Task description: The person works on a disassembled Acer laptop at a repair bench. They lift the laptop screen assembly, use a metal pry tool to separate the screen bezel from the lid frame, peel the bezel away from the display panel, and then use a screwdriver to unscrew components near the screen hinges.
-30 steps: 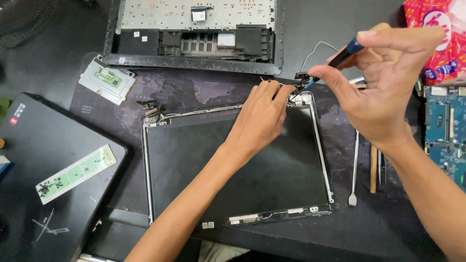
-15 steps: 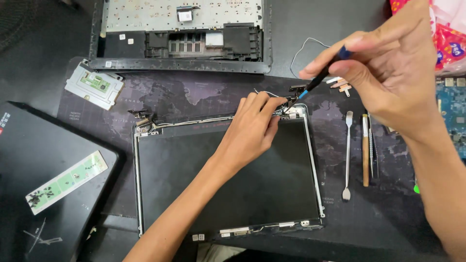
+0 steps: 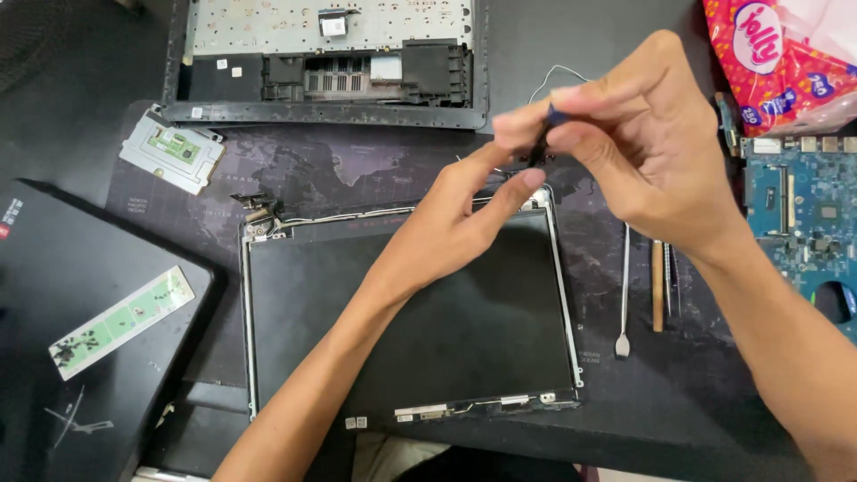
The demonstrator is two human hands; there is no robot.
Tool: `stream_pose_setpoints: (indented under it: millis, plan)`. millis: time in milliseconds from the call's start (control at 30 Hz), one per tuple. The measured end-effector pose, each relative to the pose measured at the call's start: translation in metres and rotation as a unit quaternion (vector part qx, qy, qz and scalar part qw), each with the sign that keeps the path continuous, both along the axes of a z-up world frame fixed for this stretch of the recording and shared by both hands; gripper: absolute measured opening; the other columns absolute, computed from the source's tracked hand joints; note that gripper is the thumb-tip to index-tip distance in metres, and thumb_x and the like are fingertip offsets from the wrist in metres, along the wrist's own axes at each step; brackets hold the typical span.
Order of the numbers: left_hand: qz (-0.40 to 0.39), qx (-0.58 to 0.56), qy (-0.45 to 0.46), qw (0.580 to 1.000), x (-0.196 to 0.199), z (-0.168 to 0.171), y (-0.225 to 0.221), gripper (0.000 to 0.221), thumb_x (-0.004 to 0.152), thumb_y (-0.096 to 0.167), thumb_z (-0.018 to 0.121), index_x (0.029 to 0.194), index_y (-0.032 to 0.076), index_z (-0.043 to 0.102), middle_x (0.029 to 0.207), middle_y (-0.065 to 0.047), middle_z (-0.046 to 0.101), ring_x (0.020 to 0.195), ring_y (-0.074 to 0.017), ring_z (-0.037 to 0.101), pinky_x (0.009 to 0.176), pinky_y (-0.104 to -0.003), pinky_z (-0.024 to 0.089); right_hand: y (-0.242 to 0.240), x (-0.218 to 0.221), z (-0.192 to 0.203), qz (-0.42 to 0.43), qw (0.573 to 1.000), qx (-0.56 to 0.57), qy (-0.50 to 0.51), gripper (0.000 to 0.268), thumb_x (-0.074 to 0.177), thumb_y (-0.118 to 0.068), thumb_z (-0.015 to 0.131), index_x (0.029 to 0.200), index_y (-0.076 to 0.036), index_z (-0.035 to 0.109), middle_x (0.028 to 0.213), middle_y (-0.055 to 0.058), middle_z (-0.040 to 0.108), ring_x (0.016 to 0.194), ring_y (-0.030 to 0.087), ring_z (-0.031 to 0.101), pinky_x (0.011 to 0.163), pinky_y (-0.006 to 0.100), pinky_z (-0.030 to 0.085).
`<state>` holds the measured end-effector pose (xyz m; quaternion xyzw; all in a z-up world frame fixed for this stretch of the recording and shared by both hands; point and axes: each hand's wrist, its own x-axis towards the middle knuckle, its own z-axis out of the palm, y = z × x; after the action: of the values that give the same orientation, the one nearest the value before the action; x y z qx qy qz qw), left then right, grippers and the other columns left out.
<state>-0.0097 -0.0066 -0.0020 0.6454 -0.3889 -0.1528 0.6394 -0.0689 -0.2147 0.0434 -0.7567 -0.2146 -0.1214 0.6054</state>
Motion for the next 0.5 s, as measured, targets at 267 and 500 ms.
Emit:
stream_pose_setpoints:
  millis: [267,500]
  plan:
    - [0.036,0.011,-0.008,0.999,0.009,0.009,-0.02,0.02,0.105,0.015,0.068,0.107,-0.002,0.06,0.091,-0.005,0.068,0.088,-0.0128,0.061,0.084,-0.03,0.054,0.011,0.006,0.013,-0.032,0.994,-0.025,-0.102,0.048,0.087,0.005,0.076,0.115,-0.002,0.037,0.131,0.023,0.054,0.115,0.025,0.062,0.105,0.036,0.055]
    - [-0.057,-0.025,0.006,0.998,0.019,0.034,-0.015,0.023,0.096,0.013,0.068,0.115,0.002,0.06,0.104,-0.001,0.069,0.098,-0.0097,0.064,0.091,-0.029,0.052,0.013,0.001,0.03,-0.091,0.989,0.073,0.091,0.026,0.097,0.001,0.064,0.112,-0.005,0.043,0.112,0.016,0.064,0.105,0.019,0.071,0.089,0.032,0.063]
